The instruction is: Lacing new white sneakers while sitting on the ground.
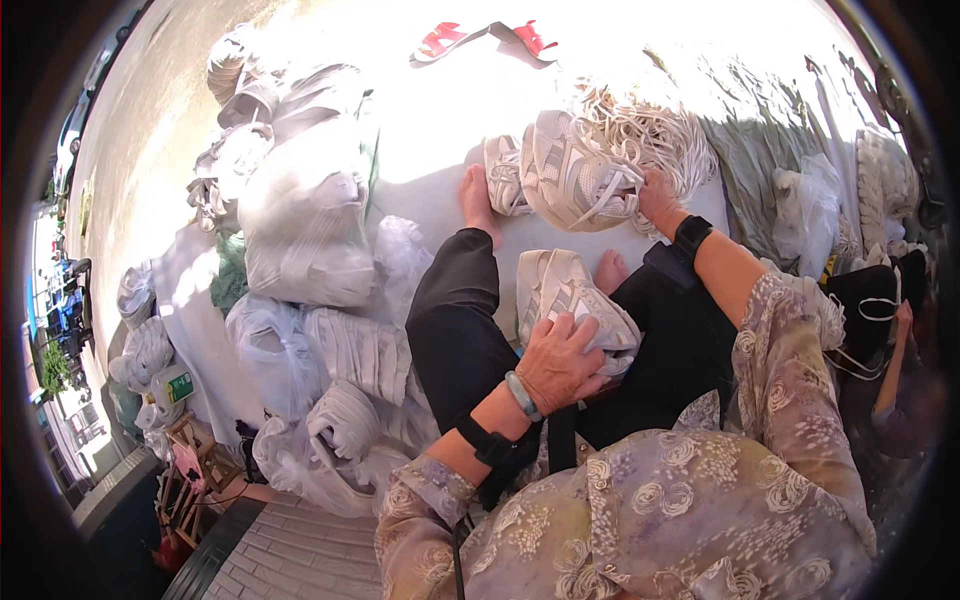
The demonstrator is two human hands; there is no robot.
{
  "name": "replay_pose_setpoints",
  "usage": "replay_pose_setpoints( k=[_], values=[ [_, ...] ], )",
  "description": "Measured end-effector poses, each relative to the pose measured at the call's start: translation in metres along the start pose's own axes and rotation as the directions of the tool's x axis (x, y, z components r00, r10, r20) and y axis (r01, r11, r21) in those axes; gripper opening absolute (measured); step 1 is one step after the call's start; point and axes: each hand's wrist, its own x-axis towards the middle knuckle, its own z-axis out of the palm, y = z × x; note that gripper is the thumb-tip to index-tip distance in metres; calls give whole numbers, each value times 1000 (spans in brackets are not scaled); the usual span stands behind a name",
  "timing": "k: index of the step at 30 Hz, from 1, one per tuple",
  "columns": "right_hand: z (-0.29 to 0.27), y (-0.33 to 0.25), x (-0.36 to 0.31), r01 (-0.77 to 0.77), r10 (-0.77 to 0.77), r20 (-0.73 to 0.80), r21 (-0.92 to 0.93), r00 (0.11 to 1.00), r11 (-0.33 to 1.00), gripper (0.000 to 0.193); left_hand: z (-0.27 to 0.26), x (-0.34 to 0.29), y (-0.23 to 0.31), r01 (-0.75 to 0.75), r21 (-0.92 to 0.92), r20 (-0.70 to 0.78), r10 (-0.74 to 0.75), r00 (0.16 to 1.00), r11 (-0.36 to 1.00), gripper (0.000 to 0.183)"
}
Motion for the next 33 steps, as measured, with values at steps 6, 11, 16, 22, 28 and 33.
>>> replay_pose_setpoints(
  k=[6,11,16,22,28,33],
  values=[
    [17,-3,21,-254,303,-83,363,949,896,20,-1,16,-4,-28,-117,2,28,1000,993,28],
    [48,-30,34,-263,305,-47,392,951,882,32,1,15,-7,-17,-175,14,19,1000,984,26],
    [78,-44,44,-305,349,-41,398,936,865,39,0,16,-11,-12,-225,-1,12,1000,974,24],
    [83,-63,76,-523,526,77,301,847,797,40,-2,16,-14,16,-256,25,-9,1000,967,19],
    [68,-64,105,-576,518,297,155,802,803,32,-5,15,-11,35,-254,45,-25,999,967,16],
    [67,-40,97,-533,398,457,216,796,818,47,-7,16,-8,9,-254,41,1,999,967,14]
  ],
)
